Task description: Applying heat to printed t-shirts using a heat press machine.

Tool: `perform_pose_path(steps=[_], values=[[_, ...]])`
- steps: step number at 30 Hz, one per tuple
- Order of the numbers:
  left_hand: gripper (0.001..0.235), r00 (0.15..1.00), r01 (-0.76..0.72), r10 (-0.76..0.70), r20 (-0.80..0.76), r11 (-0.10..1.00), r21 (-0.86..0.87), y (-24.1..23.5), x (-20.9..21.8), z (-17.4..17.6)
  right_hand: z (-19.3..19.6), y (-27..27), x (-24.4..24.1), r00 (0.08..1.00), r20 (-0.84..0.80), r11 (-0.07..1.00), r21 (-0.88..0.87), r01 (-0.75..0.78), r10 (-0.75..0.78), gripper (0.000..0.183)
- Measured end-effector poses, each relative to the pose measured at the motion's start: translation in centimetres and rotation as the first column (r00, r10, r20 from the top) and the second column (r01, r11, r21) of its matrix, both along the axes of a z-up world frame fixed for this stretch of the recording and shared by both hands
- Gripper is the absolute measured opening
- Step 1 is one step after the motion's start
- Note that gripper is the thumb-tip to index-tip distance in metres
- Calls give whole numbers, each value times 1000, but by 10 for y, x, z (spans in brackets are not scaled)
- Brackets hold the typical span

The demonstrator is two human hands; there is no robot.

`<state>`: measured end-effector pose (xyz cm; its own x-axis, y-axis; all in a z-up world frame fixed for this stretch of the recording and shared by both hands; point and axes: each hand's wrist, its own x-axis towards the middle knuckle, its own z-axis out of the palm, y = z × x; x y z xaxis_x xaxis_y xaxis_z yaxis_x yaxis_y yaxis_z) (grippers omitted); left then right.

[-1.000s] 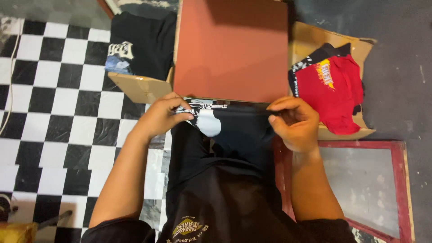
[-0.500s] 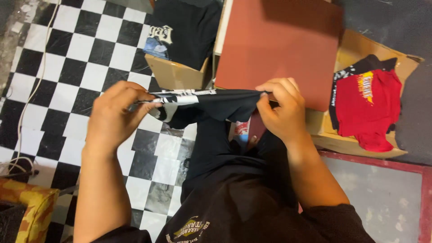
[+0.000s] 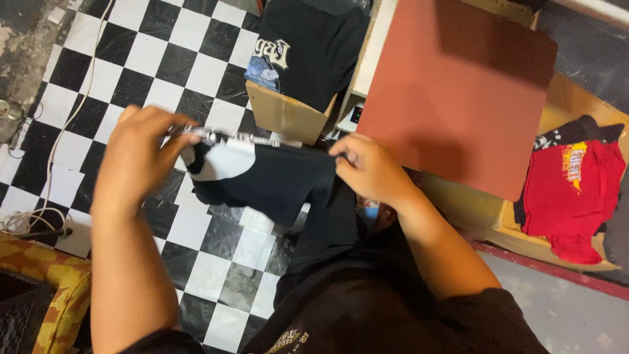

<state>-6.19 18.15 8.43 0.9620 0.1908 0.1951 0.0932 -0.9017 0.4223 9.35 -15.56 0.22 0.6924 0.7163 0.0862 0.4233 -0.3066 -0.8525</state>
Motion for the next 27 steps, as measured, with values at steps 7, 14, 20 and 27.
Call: perform_pose_path(steps=[7,14,20,27], values=[[14,997,-77,77,6,997,26,39,119,-48,-55,51,90,921,-305,963,40,267,-242,17],[13,801,-10,48,596,998,-67,42,179,-24,15,62,128,919,131,870,394,297,-373,14],[29,856,-10,70,513,993,-119,63,190,-121,-63,81,132,873,393,954,198,226,-288,22],[63,994,-17,50,99,952,-306,26,135,-198,-90,73,79,917,399,989,-129,67,-9,27]])
